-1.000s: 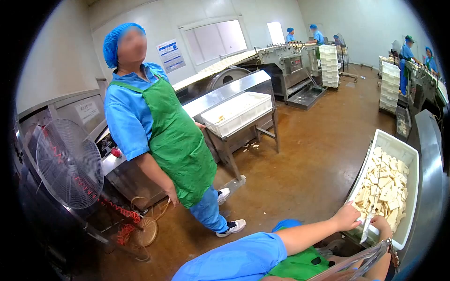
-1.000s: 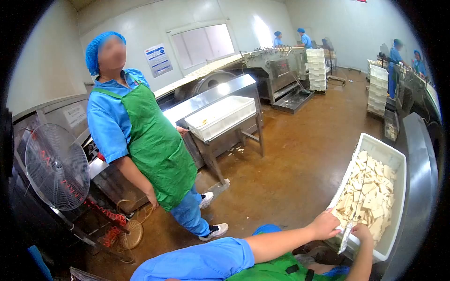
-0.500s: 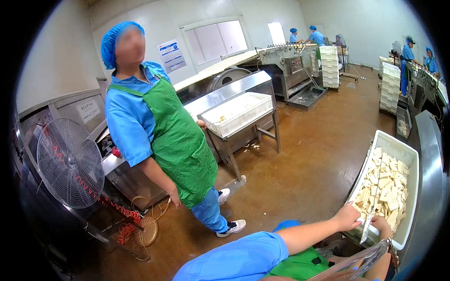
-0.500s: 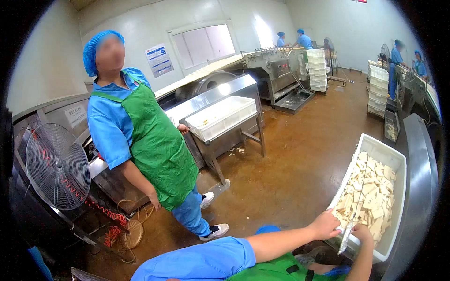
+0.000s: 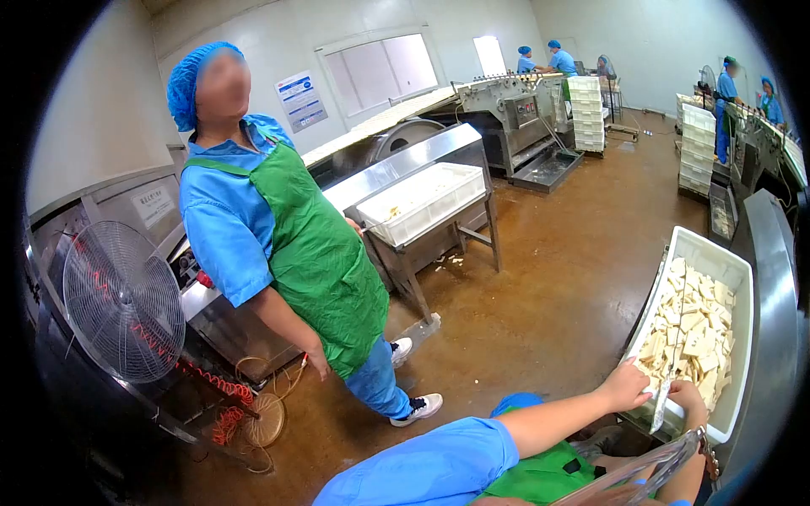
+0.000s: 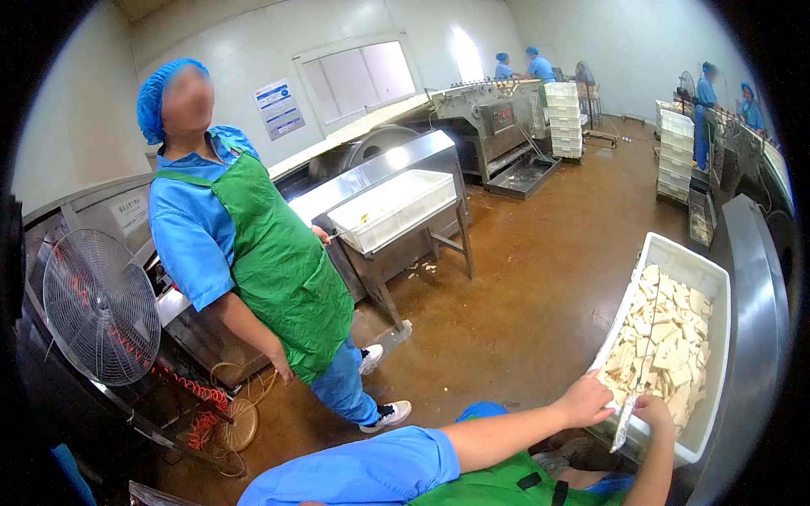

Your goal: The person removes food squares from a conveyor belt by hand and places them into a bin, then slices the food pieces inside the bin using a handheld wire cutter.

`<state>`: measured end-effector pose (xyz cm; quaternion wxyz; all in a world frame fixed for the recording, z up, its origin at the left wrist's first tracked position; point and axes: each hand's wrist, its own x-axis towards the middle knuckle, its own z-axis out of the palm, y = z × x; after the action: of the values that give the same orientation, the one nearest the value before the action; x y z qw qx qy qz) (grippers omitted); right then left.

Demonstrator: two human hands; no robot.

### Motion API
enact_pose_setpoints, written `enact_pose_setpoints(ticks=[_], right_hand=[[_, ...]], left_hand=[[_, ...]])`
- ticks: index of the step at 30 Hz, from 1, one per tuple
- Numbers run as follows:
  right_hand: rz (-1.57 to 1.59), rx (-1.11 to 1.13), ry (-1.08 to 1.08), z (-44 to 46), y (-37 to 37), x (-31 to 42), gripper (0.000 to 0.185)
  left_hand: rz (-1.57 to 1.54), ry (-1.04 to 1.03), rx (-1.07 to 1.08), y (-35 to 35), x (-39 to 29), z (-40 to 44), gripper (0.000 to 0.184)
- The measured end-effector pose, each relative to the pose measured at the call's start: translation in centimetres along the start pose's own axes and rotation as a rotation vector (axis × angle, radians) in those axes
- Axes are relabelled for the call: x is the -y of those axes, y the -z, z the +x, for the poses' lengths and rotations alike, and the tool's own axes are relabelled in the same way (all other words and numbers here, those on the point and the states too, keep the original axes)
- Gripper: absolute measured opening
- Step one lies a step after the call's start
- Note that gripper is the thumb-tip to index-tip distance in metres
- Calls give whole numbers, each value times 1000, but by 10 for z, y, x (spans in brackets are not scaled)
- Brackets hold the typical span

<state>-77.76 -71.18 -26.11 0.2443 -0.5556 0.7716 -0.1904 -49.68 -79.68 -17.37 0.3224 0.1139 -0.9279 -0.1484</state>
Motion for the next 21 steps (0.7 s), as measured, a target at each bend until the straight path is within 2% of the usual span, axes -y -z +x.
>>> enact_pose_setpoints(ticks=[1, 5, 17, 21], right_hand=[[98, -1, 4, 3, -1, -4, 20], [25, -102, 33, -6, 5, 19, 14], [98, -47, 25, -18, 14, 34, 16], [122, -28, 16, -9, 7, 18, 18]], left_hand=[[-3, -4, -1, 0, 1, 1, 24], [-29, -14, -14, 3, 1, 1, 24], [0, 11, 17, 6, -3, 0, 25], [4, -12, 19, 8, -3, 3, 25]])
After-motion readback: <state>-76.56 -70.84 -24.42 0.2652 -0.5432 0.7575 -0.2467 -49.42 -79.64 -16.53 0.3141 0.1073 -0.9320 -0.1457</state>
